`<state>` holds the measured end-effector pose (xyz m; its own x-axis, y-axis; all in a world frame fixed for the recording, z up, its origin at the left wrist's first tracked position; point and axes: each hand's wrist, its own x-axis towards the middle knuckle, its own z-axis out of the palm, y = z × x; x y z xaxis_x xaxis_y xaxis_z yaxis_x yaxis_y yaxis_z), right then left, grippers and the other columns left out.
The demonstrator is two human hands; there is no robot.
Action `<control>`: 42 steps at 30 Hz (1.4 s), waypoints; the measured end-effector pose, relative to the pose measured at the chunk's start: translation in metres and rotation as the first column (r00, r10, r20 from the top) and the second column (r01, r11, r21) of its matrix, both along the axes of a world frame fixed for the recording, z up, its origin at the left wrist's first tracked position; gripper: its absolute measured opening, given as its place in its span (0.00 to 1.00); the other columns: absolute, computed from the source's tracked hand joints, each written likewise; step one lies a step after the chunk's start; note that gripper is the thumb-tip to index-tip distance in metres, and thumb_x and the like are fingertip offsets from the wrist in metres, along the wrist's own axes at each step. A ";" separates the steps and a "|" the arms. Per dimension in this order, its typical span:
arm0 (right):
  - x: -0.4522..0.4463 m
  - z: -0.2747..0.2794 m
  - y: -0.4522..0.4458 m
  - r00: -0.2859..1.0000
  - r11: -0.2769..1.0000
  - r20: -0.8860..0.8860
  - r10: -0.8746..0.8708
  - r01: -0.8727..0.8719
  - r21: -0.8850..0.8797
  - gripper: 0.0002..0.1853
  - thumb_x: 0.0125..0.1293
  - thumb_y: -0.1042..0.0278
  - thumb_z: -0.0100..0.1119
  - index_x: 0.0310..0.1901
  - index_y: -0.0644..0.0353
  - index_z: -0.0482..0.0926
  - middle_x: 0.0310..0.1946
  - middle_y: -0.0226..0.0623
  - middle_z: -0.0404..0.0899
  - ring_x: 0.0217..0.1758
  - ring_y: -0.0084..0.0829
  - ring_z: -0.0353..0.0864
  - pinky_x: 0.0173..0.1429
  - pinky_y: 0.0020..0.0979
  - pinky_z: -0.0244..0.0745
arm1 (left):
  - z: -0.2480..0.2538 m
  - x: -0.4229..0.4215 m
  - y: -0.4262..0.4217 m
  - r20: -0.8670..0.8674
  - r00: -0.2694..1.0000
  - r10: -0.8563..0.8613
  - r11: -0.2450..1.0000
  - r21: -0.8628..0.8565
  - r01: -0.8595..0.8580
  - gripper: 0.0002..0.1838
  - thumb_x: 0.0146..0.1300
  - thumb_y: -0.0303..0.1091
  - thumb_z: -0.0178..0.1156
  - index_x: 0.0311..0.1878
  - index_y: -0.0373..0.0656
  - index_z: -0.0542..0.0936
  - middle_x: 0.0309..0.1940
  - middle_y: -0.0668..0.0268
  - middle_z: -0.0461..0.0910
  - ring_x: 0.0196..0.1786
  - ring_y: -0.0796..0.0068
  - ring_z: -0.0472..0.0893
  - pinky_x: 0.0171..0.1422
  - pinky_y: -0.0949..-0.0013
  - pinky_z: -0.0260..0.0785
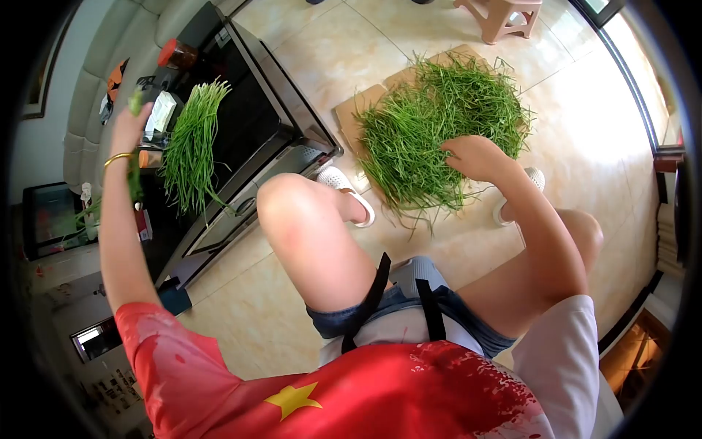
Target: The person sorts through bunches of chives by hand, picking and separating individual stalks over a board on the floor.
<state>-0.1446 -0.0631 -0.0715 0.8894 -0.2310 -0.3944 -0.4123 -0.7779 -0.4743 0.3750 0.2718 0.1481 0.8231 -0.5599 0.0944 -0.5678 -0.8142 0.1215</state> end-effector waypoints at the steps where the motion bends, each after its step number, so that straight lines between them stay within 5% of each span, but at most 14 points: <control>1: -0.001 0.002 0.000 1.000 1.000 -0.021 -0.010 0.010 0.009 0.19 0.63 0.61 0.51 0.53 0.59 0.77 0.45 0.47 0.80 0.50 0.46 0.78 0.55 0.43 0.73 | -0.020 -0.013 -0.014 -0.084 0.990 0.109 0.993 0.057 -0.105 0.27 0.59 0.56 0.61 0.40 0.36 0.76 0.22 0.57 0.76 0.22 0.64 0.77 0.30 0.62 0.69; 3: -0.006 0.008 0.001 1.000 1.000 -0.030 -0.008 0.008 -0.011 0.19 0.62 0.62 0.51 0.53 0.59 0.77 0.46 0.47 0.80 0.50 0.46 0.78 0.55 0.43 0.73 | -0.074 0.011 -0.012 0.090 0.987 -0.132 0.989 0.075 0.126 0.27 0.58 0.54 0.62 0.44 0.35 0.77 0.38 0.43 0.79 0.45 0.43 0.78 0.50 0.55 0.69; 7: -0.016 0.010 -0.002 0.999 0.998 -0.041 -0.031 0.029 -0.049 0.18 0.62 0.64 0.51 0.53 0.59 0.77 0.46 0.46 0.80 0.50 0.46 0.78 0.54 0.43 0.73 | -0.118 0.038 -0.010 0.024 0.998 -0.058 0.996 0.073 0.056 0.33 0.57 0.49 0.66 0.55 0.33 0.70 0.46 0.47 0.79 0.50 0.52 0.79 0.56 0.60 0.69; 12: -0.021 0.006 -0.009 1.000 0.999 -0.020 -0.023 0.022 -0.043 0.18 0.62 0.63 0.52 0.53 0.60 0.76 0.44 0.46 0.80 0.49 0.46 0.78 0.53 0.44 0.73 | -0.111 0.024 -0.017 -0.280 0.953 -0.114 0.992 -0.085 0.093 0.37 0.55 0.36 0.70 0.64 0.34 0.64 0.54 0.53 0.76 0.58 0.64 0.76 0.63 0.65 0.66; 14: -0.022 0.005 -0.010 1.000 0.998 -0.007 -0.012 0.012 -0.059 0.18 0.62 0.63 0.52 0.53 0.60 0.76 0.44 0.46 0.80 0.48 0.47 0.78 0.53 0.44 0.73 | -0.114 0.026 -0.015 -0.207 0.958 -0.197 0.980 -0.033 0.195 0.40 0.54 0.42 0.70 0.65 0.35 0.64 0.55 0.51 0.76 0.57 0.58 0.76 0.63 0.62 0.65; 16: -0.023 0.009 -0.010 1.000 0.997 0.017 -0.003 0.005 -0.073 0.18 0.62 0.64 0.51 0.52 0.60 0.76 0.44 0.46 0.80 0.48 0.47 0.78 0.52 0.45 0.73 | -0.099 -0.002 -0.029 0.026 0.999 -0.043 0.932 0.362 0.031 0.44 0.51 0.55 0.68 0.65 0.36 0.65 0.56 0.49 0.75 0.58 0.53 0.76 0.64 0.59 0.64; 18: -0.026 0.009 -0.011 1.000 0.998 -0.014 -0.023 0.022 -0.067 0.18 0.63 0.63 0.52 0.52 0.60 0.76 0.44 0.46 0.80 0.49 0.47 0.77 0.53 0.44 0.72 | -0.095 0.009 -0.028 0.159 0.986 -0.045 0.855 0.517 -0.045 0.51 0.48 0.68 0.63 0.65 0.36 0.66 0.57 0.47 0.74 0.60 0.48 0.73 0.66 0.57 0.62; 21: -0.049 -0.002 -0.018 0.994 0.996 -0.051 -0.093 0.093 0.002 0.17 0.63 0.62 0.52 0.51 0.60 0.77 0.44 0.46 0.80 0.48 0.48 0.78 0.53 0.44 0.72 | -0.064 -0.029 -0.054 0.411 0.844 -0.344 0.916 0.346 0.204 0.38 0.57 0.54 0.62 0.63 0.36 0.68 0.60 0.49 0.71 0.63 0.51 0.70 0.67 0.53 0.60; 25: -0.103 -0.055 -0.026 0.978 0.981 -0.144 -0.152 0.167 0.102 0.19 0.61 0.57 0.53 0.49 0.57 0.80 0.43 0.44 0.81 0.46 0.46 0.80 0.51 0.43 0.73 | -0.029 -0.193 -0.133 0.088 0.770 -0.632 0.772 -0.009 0.635 0.28 0.63 0.46 0.58 0.63 0.43 0.70 0.59 0.53 0.72 0.63 0.53 0.69 0.67 0.59 0.59; 27: -0.110 -0.075 -0.023 0.964 0.992 -0.262 -0.046 0.075 0.103 0.19 0.62 0.58 0.53 0.51 0.58 0.78 0.44 0.44 0.82 0.48 0.46 0.79 0.54 0.41 0.73 | -0.035 -0.269 -0.156 0.066 0.613 -0.787 0.616 0.033 0.787 0.25 0.59 0.43 0.61 0.58 0.42 0.75 0.51 0.56 0.78 0.57 0.55 0.72 0.65 0.60 0.60; 29: -0.105 -0.104 -0.020 0.960 0.983 -0.278 -0.021 0.070 0.169 0.18 0.61 0.57 0.54 0.50 0.57 0.79 0.43 0.44 0.82 0.48 0.45 0.79 0.54 0.42 0.73 | -0.056 -0.318 -0.166 -0.178 0.507 -0.843 0.506 0.055 0.861 0.27 0.51 0.38 0.64 0.56 0.42 0.75 0.45 0.59 0.80 0.49 0.58 0.76 0.65 0.56 0.59; 33: -0.074 -0.156 -0.008 0.900 0.982 -0.423 -0.105 0.161 0.098 0.19 0.61 0.57 0.53 0.50 0.56 0.79 0.43 0.44 0.82 0.48 0.45 0.80 0.53 0.42 0.73 | -0.122 -0.374 -0.151 -0.423 0.164 -0.891 0.220 -0.087 0.972 0.28 0.53 0.46 0.66 0.55 0.43 0.75 0.35 0.63 0.79 0.44 0.65 0.77 0.63 0.52 0.60; 38: -0.054 -0.220 -0.016 0.849 0.868 -0.193 -0.492 0.495 -0.037 0.19 0.62 0.57 0.52 0.53 0.53 0.77 0.42 0.43 0.82 0.47 0.45 0.80 0.51 0.42 0.74 | -0.153 -0.379 -0.135 -0.509 0.161 -0.846 0.187 0.000 0.982 0.29 0.51 0.44 0.65 0.54 0.39 0.75 0.33 0.62 0.77 0.44 0.62 0.75 0.61 0.52 0.62; 42: 0.006 -0.225 -0.042 0.856 0.844 -0.061 -0.513 0.516 0.145 0.13 0.61 0.63 0.52 0.44 0.57 0.79 0.40 0.46 0.81 0.42 0.47 0.80 0.46 0.43 0.76 | -0.147 -0.381 -0.131 -0.444 0.175 -0.879 0.158 0.076 0.985 0.28 0.51 0.41 0.62 0.54 0.36 0.75 0.33 0.58 0.75 0.44 0.59 0.75 0.62 0.52 0.62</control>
